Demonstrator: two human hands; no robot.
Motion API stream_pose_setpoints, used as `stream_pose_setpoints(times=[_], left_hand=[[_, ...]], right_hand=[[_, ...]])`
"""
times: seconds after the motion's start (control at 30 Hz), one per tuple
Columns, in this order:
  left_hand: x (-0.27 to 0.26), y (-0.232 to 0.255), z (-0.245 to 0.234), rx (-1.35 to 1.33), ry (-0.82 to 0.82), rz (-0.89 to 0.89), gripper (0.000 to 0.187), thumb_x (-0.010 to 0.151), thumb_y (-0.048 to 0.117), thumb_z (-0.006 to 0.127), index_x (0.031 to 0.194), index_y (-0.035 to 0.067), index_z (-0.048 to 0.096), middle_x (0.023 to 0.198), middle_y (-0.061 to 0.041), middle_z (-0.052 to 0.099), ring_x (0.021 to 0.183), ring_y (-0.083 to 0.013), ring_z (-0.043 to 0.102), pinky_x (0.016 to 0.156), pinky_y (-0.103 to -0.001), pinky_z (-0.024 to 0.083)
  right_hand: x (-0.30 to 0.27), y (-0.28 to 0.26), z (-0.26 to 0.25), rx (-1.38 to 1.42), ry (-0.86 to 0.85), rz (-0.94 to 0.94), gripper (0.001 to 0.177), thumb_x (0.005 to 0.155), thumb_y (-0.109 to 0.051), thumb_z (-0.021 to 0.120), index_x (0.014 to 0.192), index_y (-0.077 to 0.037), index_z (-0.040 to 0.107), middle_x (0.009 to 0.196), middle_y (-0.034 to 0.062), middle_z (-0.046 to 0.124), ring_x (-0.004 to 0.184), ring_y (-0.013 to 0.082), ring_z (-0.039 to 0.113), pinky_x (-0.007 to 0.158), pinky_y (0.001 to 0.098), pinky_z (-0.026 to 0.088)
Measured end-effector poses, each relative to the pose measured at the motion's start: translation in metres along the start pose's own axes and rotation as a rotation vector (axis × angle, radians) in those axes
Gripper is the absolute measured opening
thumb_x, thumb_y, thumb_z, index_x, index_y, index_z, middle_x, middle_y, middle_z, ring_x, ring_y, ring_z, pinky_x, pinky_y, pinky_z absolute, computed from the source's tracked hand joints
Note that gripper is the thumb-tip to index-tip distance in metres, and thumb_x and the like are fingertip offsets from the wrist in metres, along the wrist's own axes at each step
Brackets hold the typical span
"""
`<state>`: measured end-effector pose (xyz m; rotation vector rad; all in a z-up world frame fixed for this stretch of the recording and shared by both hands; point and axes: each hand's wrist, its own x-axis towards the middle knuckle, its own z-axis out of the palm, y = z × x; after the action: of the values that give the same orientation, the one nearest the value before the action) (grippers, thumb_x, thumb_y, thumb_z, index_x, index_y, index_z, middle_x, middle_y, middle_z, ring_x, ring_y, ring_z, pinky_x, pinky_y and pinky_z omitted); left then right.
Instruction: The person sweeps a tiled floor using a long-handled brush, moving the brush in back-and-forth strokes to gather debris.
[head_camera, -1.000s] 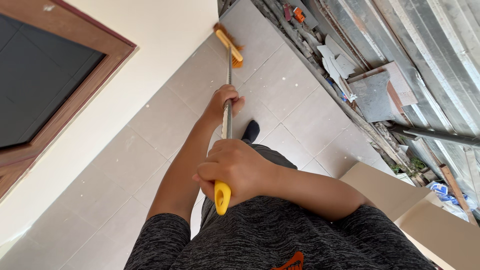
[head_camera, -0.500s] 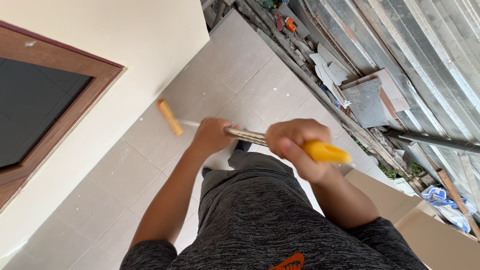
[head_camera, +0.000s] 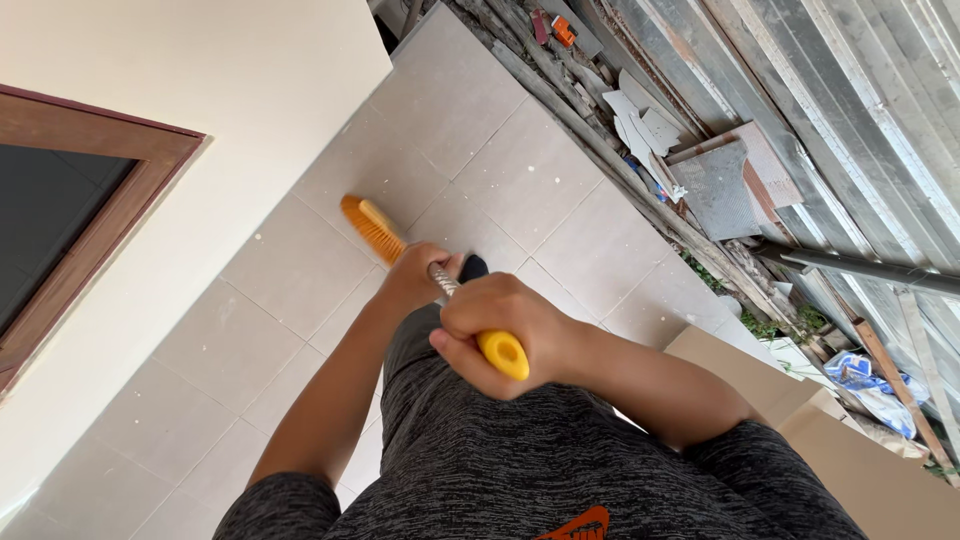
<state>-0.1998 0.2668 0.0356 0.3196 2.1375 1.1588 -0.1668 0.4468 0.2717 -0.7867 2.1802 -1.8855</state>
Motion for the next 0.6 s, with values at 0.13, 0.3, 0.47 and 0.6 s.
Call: stream_pose_setpoints(times=[0.13, 0.3, 0.47, 0.6], left_hand=[[0.019, 0.009, 0.007, 0.055, 0.191, 0.322, 0.045, 0.093, 0.019, 0.071, 0.059, -0.001, 0.050, 0.062, -0.014, 0.052, 0.064, -0.0307, 0.053, 0.063, -0.044, 0.045], [0.035, -0.003, 0.012, 0.038, 0.291, 0.430, 0.037, 0.090, 0.012, 0.073, 0.061, 0.000, 0.054, 0.066, -0.015, 0.056, 0.068, -0.0337, 0.057, 0.065, -0.043, 0.047], [0.098, -0.031, 0.013, -0.207, 0.366, 0.703, 0.026, 0.097, 0.016, 0.074, 0.081, 0.000, 0.062, 0.088, -0.014, 0.069, 0.087, -0.0292, 0.069, 0.090, -0.039, 0.058], [0.119, -0.027, -0.002, -0.084, 0.368, 0.646, 0.026, 0.094, 0.021, 0.078, 0.082, 0.001, 0.066, 0.109, -0.020, 0.072, 0.104, -0.0341, 0.070, 0.093, -0.040, 0.055]], right_hand=[[0.002, -0.018, 0.006, -0.103, -0.063, -0.061, 0.032, 0.090, -0.005, 0.068, 0.067, -0.011, 0.046, 0.061, 0.0048, 0.050, 0.057, 0.0239, 0.055, 0.058, 0.0372, 0.043], [0.011, -0.006, 0.045, -0.142, -0.310, -0.028, 0.018, 0.077, -0.017, 0.074, 0.071, -0.014, 0.057, 0.059, 0.0010, 0.056, 0.056, 0.0233, 0.059, 0.057, 0.0404, 0.045], [0.035, 0.031, 0.064, -0.280, -0.393, 0.082, 0.020, 0.064, -0.026, 0.079, 0.075, -0.018, 0.064, 0.062, 0.0002, 0.063, 0.059, 0.0235, 0.065, 0.059, 0.0422, 0.047], [0.050, 0.039, 0.051, -0.291, -0.197, -0.004, 0.021, 0.061, -0.022, 0.079, 0.074, -0.018, 0.062, 0.065, -0.0024, 0.065, 0.063, 0.0218, 0.066, 0.064, 0.0404, 0.048]])
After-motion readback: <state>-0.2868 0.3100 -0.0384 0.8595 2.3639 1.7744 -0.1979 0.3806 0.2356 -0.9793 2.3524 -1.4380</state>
